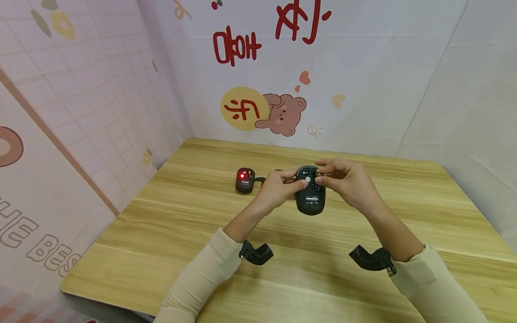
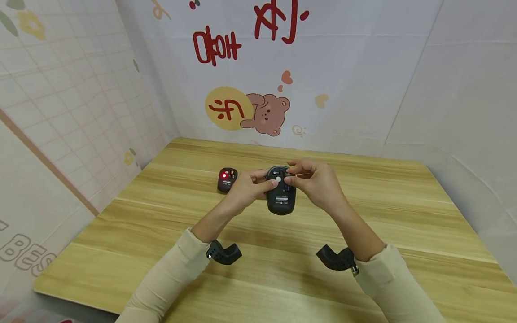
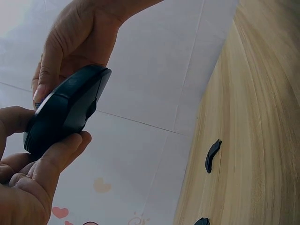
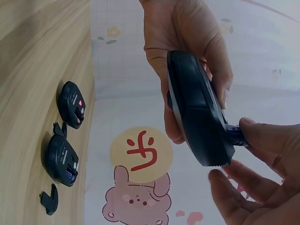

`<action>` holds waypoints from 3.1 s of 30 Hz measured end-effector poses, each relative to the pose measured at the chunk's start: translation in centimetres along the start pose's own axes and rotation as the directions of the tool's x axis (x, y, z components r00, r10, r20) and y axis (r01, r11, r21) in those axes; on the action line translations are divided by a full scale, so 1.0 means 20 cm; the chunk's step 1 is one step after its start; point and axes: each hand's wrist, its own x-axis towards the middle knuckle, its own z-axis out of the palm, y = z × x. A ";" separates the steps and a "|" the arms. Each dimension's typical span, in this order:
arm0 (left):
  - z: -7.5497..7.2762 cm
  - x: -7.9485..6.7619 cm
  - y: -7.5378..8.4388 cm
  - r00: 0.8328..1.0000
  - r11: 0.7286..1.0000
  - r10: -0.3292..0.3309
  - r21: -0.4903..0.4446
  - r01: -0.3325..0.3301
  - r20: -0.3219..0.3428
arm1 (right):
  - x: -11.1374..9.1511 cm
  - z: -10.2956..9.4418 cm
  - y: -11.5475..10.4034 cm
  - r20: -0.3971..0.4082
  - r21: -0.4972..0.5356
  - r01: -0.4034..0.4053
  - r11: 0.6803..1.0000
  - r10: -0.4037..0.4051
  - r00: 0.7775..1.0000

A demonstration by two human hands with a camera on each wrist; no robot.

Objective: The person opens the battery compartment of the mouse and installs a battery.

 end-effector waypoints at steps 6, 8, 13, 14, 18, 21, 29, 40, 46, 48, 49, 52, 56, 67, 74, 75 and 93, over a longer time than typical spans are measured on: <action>0.01 -0.01 0.01 1.000 1.000 0.011 0.012 -0.012 0.019 | 0.00 0.00 0.02 0.034 0.010 -0.019 1.000 0.018 0.999; 0.01 -0.01 0.01 1.000 1.000 0.015 0.016 -0.015 0.016 | 0.00 0.00 0.02 0.039 0.011 -0.023 1.000 0.023 0.999; 0.02 -0.01 0.01 1.000 1.000 0.015 0.016 -0.015 0.009 | 0.00 -0.01 0.03 0.047 0.029 -0.031 0.999 0.030 0.998; 0.02 -0.01 0.01 1.000 1.000 0.013 0.016 -0.014 0.011 | 0.00 -0.01 0.03 0.048 0.029 -0.032 0.999 0.031 0.998; 0.02 -0.01 0.01 1.000 1.000 0.015 0.016 -0.016 0.019 | -0.01 -0.01 0.03 0.058 0.040 -0.041 0.998 0.039 0.998; 0.01 -0.01 0.01 1.000 1.000 0.015 0.015 -0.016 0.021 | -0.01 -0.01 0.04 0.063 0.040 -0.049 0.998 0.046 0.997; 0.02 -0.02 0.01 1.000 0.999 0.019 0.035 -0.019 0.019 | 0.00 -0.01 0.04 0.063 0.041 -0.032 0.999 0.029 0.998; 0.02 -0.02 0.01 1.000 0.999 0.013 0.041 -0.013 0.015 | 0.00 -0.01 0.04 0.039 0.020 -0.038 0.999 0.037 0.999; 0.03 -0.02 0.02 1.000 0.999 0.020 0.039 -0.020 0.020 | -0.01 -0.01 0.03 0.029 0.011 -0.061 0.998 0.060 0.998; 0.03 -0.02 0.02 1.000 0.999 0.017 0.041 -0.017 0.018 | -0.01 -0.01 0.03 0.025 0.005 -0.058 0.998 0.058 0.998; 0.03 -0.02 0.02 1.000 0.999 0.016 0.043 -0.016 0.016 | -0.01 -0.01 0.03 0.022 0.003 -0.055 0.998 0.055 0.998; 0.03 -0.02 0.03 1.000 0.999 0.012 0.050 -0.013 0.013 | 0.00 0.00 0.04 0.015 -0.003 -0.046 0.999 0.046 0.999; 0.03 -0.02 0.03 1.000 0.999 0.005 0.053 -0.005 0.011 | 0.00 0.00 0.05 0.013 -0.003 -0.041 0.999 0.041 0.999; 0.01 0.07 -0.10 0.999 1.000 0.024 0.000 -0.024 0.047 | 0.00 0.00 0.04 0.014 -0.029 -0.056 0.998 0.056 0.998; 0.01 0.09 -0.14 0.999 1.000 0.031 -0.004 -0.031 0.030 | 0.00 -0.01 0.05 0.019 -0.036 -0.067 0.997 0.068 0.998; 0.01 0.09 -0.14 0.999 0.999 0.032 -0.004 -0.032 0.028 | 0.00 -0.01 0.05 0.019 -0.035 -0.068 0.997 0.069 0.997; 0.03 0.09 -0.14 0.999 1.000 0.030 -0.009 -0.030 0.030 | -0.01 -0.01 0.04 -0.010 -0.016 -0.090 0.996 0.089 0.996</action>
